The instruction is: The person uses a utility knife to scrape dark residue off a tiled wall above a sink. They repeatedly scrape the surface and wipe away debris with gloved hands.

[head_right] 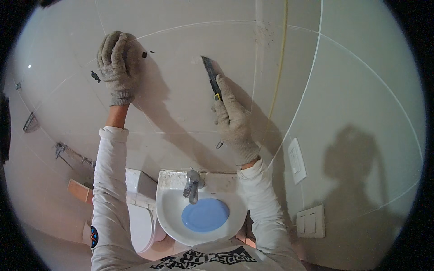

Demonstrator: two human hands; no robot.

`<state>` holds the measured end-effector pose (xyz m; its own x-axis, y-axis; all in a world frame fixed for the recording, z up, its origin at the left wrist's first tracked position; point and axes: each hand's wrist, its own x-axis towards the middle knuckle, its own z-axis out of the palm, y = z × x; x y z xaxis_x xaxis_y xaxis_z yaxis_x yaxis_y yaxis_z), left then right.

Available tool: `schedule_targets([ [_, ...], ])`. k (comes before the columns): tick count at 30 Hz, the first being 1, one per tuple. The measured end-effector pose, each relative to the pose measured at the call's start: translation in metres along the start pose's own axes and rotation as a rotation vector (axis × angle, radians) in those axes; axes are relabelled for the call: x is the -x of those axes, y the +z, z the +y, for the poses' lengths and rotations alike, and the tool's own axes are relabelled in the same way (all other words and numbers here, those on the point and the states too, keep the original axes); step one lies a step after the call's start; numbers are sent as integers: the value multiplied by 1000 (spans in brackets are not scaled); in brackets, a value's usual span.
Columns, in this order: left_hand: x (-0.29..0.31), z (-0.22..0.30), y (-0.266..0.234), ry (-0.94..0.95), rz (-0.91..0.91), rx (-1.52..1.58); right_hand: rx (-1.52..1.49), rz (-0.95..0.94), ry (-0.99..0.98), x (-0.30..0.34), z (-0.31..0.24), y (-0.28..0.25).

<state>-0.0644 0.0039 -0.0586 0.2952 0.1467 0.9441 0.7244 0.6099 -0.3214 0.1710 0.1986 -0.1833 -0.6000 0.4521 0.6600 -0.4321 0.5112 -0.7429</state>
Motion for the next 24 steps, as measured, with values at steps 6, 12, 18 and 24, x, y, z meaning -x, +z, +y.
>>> schedule_targets([
  [6,24,89,2,542,-345,293,152,45,-216,-4,21,6],
  [12,27,131,14,527,-306,325,205,30,-188,-8,24,-7],
  [18,28,133,12,525,-289,316,353,26,-299,-7,25,-15],
  [24,38,128,11,550,-273,268,376,-41,-238,-8,16,-17],
])
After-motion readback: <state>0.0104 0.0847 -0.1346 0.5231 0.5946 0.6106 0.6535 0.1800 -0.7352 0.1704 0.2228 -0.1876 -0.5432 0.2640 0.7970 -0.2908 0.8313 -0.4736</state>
